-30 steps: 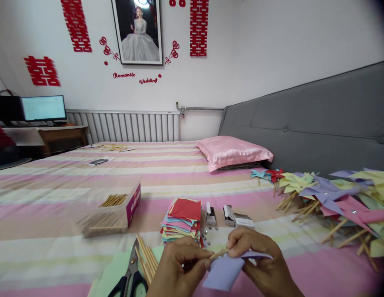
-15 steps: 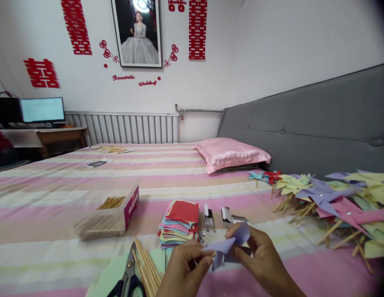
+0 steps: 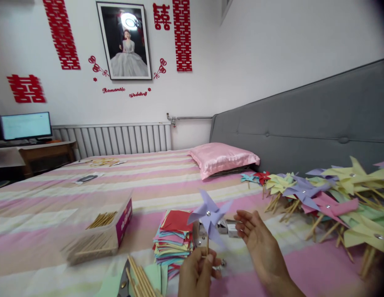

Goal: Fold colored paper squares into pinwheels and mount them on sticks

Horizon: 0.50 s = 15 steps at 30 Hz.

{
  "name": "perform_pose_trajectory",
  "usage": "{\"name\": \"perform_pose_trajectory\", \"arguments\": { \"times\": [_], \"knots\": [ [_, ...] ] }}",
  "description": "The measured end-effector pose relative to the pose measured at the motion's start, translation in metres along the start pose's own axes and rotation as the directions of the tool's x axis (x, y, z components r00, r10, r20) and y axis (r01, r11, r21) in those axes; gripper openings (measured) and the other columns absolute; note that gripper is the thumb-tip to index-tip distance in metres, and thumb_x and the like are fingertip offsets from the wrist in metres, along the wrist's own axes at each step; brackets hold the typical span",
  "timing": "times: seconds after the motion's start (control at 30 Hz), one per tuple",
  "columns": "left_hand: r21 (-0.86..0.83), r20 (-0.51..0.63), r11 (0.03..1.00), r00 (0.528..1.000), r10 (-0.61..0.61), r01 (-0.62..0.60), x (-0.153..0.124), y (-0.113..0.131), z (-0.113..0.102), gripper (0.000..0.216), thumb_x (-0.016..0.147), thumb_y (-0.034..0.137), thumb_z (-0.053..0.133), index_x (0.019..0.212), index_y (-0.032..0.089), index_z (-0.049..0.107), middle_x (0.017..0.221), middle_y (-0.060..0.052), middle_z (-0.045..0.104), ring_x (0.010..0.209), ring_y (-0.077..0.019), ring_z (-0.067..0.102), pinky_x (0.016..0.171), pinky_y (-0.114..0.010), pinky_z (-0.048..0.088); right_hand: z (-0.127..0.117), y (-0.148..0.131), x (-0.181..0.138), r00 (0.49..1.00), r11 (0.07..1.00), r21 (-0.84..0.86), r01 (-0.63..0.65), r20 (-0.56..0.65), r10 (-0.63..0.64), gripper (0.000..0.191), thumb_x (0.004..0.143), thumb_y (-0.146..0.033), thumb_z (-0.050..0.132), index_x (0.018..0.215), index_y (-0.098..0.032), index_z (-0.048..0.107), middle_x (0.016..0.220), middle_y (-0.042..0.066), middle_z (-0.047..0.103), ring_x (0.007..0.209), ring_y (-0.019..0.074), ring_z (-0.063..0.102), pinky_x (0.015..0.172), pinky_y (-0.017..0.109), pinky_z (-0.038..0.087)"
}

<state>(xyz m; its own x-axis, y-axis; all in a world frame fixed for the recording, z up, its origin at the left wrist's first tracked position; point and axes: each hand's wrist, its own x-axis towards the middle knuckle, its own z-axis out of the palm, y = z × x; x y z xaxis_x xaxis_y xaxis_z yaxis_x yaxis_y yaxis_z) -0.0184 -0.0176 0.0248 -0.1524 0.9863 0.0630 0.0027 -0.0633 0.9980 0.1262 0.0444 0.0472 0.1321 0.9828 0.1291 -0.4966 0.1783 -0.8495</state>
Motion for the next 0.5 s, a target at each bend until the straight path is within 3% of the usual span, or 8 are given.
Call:
{"name": "perform_pose_trajectory", "arguments": {
  "times": [0.1, 0.23, 0.37, 0.5],
  "knots": [
    [-0.096, -0.081, 0.995, 0.996, -0.026, 0.019, -0.002, -0.007, 0.02, 0.038, 0.068, 0.05, 0.057, 0.075, 0.013, 0.059, 0.073, -0.013, 0.072, 0.053, -0.0156, 0.063, 0.042, -0.018, 0.031, 0.001, 0.008, -0.005, 0.994, 0.993, -0.056, 0.102, -0.035, -0.104, 0.037, 0.078, -0.053, 0.051, 0.081, -0.018, 0.061, 0.071, 0.0, 0.06, 0.053, 0.0091, 0.048, 0.052, 0.02, 0.042],
    [-0.071, -0.166, 0.996, 0.986, 0.032, -0.044, -0.001, -0.021, 0.028, 0.043, 0.068, 0.057, 0.054, 0.075, 0.014, 0.059, 0.071, -0.011, 0.071, 0.05, -0.0156, 0.062, 0.041, -0.019, 0.03, 0.011, 0.026, -0.029, 0.981, 0.967, -0.17, 0.192, -0.005, -0.196, 0.036, 0.076, -0.052, 0.054, 0.073, -0.017, 0.061, 0.055, -0.004, 0.053, 0.045, 0.0088, 0.041, 0.046, 0.019, 0.036],
    [-0.047, -0.14, 0.996, 0.988, 0.07, -0.077, 0.002, -0.032, 0.028, 0.044, 0.066, 0.058, 0.056, 0.07, 0.014, 0.059, 0.062, -0.008, 0.068, 0.045, -0.0159, 0.061, 0.04, -0.021, 0.031, 0.019, 0.04, -0.054, 0.98, 0.941, -0.275, 0.198, 0.024, -0.199, 0.04, 0.076, -0.056, 0.048, 0.065, -0.019, 0.054, 0.044, -0.007, 0.039, 0.037, 0.0089, 0.035, 0.035, 0.019, 0.029],
    [-0.044, -0.069, 0.993, 0.992, 0.106, -0.11, 0.0, -0.042, 0.037, 0.045, 0.064, 0.06, 0.057, 0.066, 0.015, 0.06, 0.059, -0.007, 0.068, 0.038, -0.012, 0.055, 0.038, -0.02, 0.031, 0.009, 0.045, -0.064, 0.973, 0.924, -0.342, 0.17, -0.093, -0.213, 0.039, 0.073, -0.057, 0.051, 0.066, -0.019, 0.053, 0.049, -0.006, 0.045, 0.041, 0.0116, 0.044, 0.038, 0.02, 0.035]
  ]
}}
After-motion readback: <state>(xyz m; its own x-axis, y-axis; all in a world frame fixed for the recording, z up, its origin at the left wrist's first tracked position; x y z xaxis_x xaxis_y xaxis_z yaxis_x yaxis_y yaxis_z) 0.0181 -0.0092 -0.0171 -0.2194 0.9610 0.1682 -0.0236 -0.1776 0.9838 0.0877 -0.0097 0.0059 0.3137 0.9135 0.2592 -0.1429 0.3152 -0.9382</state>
